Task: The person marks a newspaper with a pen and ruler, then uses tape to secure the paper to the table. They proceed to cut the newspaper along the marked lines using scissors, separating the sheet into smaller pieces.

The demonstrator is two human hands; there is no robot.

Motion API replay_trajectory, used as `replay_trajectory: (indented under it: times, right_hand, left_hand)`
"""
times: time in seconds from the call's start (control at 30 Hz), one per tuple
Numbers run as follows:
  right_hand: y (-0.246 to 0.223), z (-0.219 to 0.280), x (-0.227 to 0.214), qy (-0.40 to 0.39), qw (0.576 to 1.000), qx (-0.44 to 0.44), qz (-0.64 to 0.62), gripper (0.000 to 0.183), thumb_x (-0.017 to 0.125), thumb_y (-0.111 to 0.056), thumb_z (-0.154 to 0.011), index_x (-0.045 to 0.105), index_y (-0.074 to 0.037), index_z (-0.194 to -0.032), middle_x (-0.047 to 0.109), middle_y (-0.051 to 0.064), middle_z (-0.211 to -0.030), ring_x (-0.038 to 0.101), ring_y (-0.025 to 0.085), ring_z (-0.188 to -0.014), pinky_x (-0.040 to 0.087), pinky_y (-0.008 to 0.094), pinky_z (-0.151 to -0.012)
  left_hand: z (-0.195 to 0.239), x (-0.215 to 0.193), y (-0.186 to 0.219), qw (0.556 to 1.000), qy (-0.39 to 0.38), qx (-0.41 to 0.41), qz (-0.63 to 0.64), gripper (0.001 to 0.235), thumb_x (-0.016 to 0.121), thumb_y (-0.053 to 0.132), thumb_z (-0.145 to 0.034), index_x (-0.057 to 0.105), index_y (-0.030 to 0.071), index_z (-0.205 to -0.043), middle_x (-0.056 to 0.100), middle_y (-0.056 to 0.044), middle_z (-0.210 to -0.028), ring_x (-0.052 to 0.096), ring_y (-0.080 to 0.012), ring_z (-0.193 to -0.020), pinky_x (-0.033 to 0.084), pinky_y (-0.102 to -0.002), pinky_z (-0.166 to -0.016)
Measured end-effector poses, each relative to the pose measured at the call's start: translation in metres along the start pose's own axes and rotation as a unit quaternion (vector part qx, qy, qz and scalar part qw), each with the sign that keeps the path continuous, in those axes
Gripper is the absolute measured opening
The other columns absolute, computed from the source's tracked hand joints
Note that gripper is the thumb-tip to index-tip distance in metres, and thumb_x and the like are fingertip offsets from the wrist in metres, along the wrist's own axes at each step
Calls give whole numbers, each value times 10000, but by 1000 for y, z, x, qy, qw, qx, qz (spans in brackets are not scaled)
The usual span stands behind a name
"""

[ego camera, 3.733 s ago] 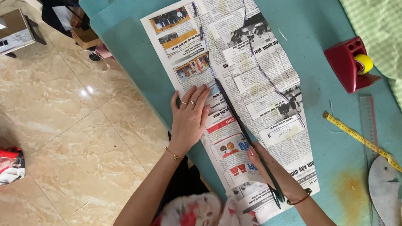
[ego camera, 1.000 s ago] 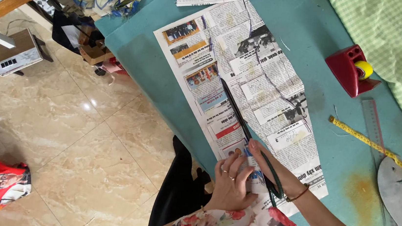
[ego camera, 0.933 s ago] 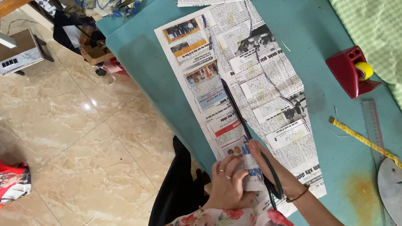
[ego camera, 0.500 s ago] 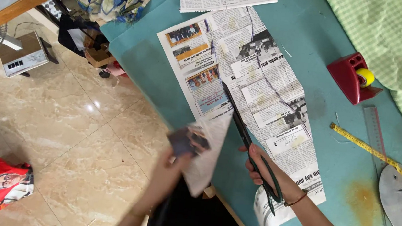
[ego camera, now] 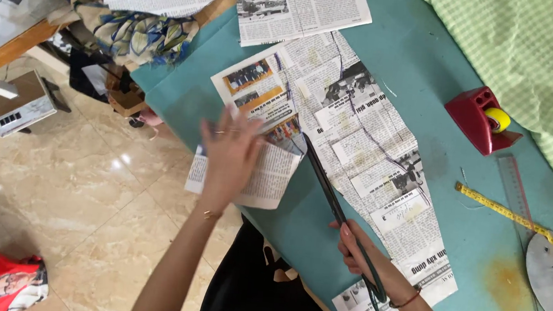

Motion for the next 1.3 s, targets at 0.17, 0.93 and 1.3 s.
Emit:
replay_trajectory:
  times: [0.17, 0.93, 1.3]
  right_hand:
    - [-2, -8, 3, 16, 1000, -8, 11, 524, 442, -500, -1004, 543, -108, -1337, 316, -39, -709, 251, 42, -526, 205, 228, -450]
    - [-15, -26, 25, 83, 996, -27, 17, 509, 477, -464, -993, 564, -82, -1319, 362, -33, -675, 311, 68, -475, 249, 272, -427]
    - [-56, -43, 43, 108, 988, -47, 102, 551, 425, -535, -985, 569, -127, -1327, 313, -32, -614, 305, 85, -467, 270, 289, -441]
  left_hand:
    - [-15, 53, -21, 998, -38, 16, 54, 254, 707, 173, -930, 676, 119, -1176, 610, -69, -1366, 493, -327, -1390, 233, -668, -1166]
    - [-39, 75, -67, 984, -150, -22, 93, 367, 669, 253, -1028, 628, 116, -1367, 526, -24, -1501, 453, -309, -1389, 317, -538, -1145]
    - [-48, 83, -74, 988, -146, 22, 35, 506, 563, 401, -1019, 533, 209, -1486, 349, -67, -1650, 230, -360, -1552, 97, -676, -1237]
Point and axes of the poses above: each hand's wrist, its own z-axis away from the middle knuckle, its own x-axis out of the palm, y = z × x, the point moved 5 cm from there along -z, towards the middle knuckle
